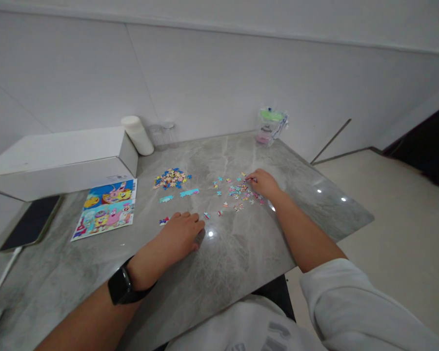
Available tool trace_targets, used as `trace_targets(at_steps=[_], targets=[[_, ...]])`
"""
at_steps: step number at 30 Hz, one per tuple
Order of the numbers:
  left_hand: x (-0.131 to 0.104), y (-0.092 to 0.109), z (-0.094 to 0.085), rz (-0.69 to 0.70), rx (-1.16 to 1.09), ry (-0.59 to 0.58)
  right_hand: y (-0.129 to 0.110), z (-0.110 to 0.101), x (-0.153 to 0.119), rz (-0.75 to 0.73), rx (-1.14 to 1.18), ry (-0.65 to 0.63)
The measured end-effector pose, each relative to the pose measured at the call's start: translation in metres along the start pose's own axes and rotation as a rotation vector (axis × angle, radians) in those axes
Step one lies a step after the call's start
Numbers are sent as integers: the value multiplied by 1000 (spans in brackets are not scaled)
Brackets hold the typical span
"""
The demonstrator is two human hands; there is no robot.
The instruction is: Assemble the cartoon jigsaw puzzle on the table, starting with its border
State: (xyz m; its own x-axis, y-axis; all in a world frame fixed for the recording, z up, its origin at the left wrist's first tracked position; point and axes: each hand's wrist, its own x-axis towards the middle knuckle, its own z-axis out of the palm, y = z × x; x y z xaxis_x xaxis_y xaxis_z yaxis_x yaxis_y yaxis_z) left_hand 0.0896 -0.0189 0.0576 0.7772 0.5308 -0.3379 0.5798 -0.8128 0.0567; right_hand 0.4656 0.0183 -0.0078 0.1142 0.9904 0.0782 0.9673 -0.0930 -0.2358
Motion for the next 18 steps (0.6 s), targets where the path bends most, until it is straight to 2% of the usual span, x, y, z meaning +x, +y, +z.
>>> trace_targets(at_steps=[3,8,11,14,18], targets=[[1,-2,5,-1,11,4,-1,0,0,8,-20,-59],[1,-3,9,-3,27,-9,8,-14,-3,55,-24,-26],[1,-3,11,2,19,-4,3,-18,-6,-17,6,-14],[1,-4,13,10,19,13,-5,-18,-8,-121,24,-78],[2,-7,16,22,9,14,-1,-18,-9,-118,2,-141]])
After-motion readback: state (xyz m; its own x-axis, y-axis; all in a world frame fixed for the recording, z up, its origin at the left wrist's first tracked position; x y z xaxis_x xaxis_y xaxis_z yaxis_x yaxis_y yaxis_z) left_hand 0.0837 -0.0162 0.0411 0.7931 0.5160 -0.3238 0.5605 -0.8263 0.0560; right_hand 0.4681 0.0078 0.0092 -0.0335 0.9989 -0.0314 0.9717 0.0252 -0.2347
